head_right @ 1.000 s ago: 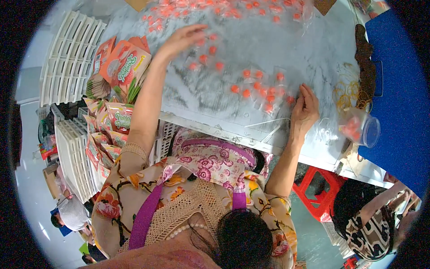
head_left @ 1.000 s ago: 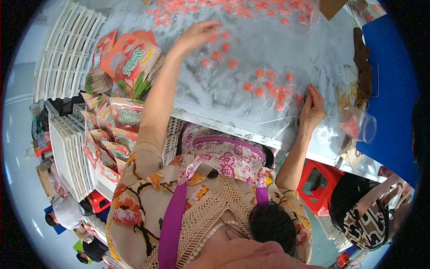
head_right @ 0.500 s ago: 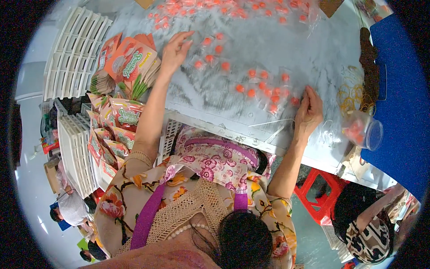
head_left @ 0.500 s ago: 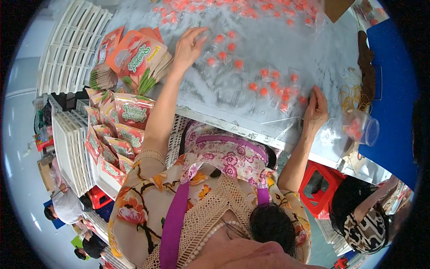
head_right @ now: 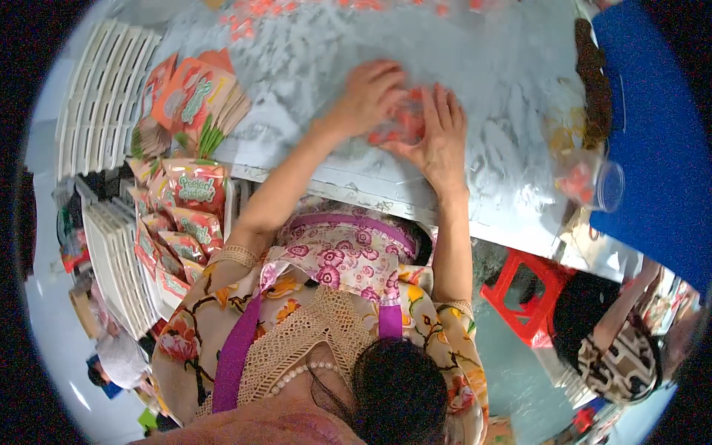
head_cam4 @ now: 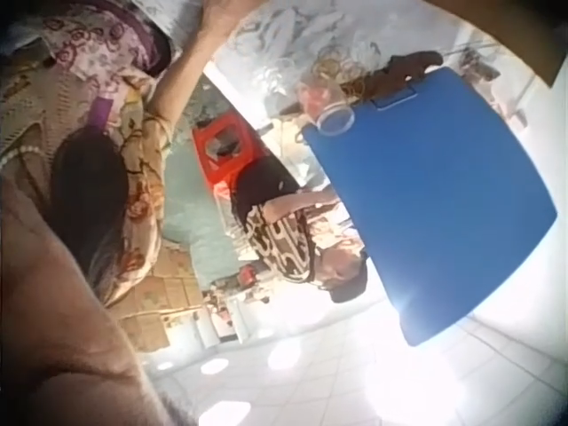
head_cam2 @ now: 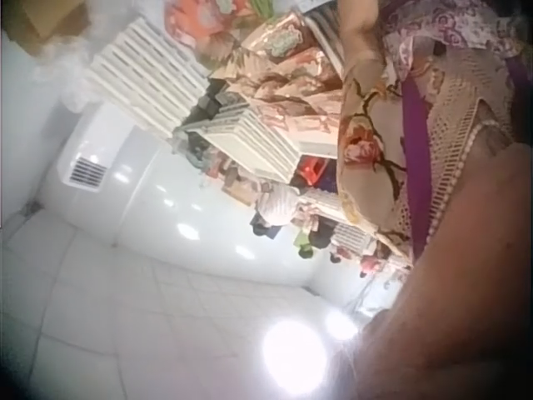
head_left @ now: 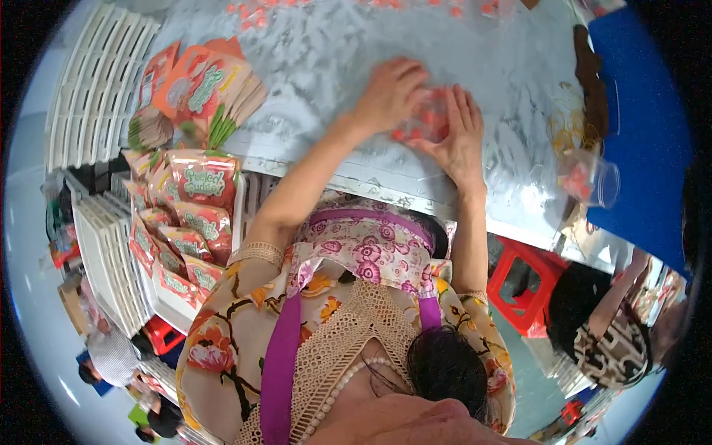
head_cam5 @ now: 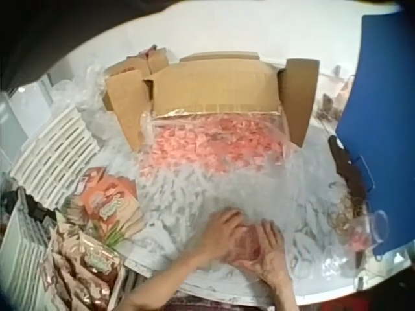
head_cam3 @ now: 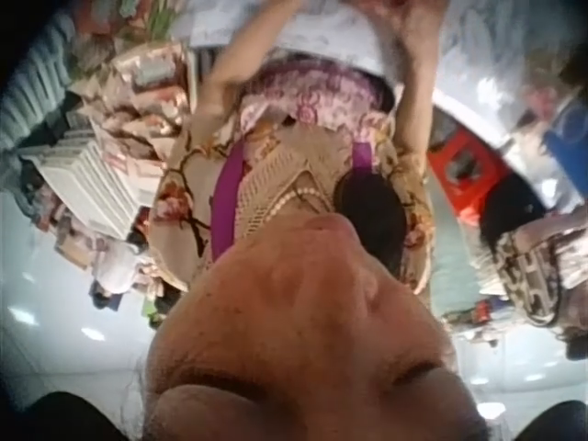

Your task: Manually fill and seal plastic pouches with small pink candies.

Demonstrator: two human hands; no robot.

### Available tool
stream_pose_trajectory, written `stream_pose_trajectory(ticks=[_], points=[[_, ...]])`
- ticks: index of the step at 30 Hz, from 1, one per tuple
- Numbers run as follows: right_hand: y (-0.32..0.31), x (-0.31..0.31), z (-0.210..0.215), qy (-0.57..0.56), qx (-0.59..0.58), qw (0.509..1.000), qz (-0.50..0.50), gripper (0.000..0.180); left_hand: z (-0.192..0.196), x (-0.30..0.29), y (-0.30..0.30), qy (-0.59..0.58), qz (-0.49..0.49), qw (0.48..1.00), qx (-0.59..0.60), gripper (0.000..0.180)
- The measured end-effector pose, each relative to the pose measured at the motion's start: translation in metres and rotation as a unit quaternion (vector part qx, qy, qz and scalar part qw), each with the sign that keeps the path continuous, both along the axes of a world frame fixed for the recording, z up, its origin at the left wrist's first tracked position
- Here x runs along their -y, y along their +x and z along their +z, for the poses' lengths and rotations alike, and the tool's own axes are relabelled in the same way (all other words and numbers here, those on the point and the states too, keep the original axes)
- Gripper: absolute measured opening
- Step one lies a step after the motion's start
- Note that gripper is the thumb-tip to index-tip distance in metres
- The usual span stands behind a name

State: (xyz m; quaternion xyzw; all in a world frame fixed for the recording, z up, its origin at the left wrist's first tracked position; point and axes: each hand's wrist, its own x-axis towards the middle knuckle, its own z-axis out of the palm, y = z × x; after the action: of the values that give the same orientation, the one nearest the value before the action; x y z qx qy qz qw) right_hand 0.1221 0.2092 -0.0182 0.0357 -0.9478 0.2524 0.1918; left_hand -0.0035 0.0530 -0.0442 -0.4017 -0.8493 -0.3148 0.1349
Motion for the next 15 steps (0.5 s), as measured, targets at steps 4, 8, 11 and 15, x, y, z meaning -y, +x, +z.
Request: stream_pose_trajectory(ticks=[4, 8, 11, 15], points=[[0.004, -0.011, -0.003, -0.044, 0.003, 0.999, 0.007, 0.097, 0.032, 0.041, 0.004, 0.041, 0.018, 0.999, -0.015, 0.039], [0.016, -0.017, 0.019, -0.156, 0.011, 0.987, -0.049, 0.085, 0.074, 0.169, -0.007, -0.048, 0.191, 0.98, -0.043, 0.049], [0.009, -0.013, 0.034, -0.243, 0.025, 0.969, -0.04, 0.073, 0.093, 0.23, 0.018, -0.207, 0.345, 0.915, 0.015, 0.051], [-0.014, 0.018, 0.034, -0.251, 0.074, 0.964, 0.052, 0.05, 0.08, 0.259, 0.022, -0.214, 0.331, 0.919, 0.007, 0.042]])
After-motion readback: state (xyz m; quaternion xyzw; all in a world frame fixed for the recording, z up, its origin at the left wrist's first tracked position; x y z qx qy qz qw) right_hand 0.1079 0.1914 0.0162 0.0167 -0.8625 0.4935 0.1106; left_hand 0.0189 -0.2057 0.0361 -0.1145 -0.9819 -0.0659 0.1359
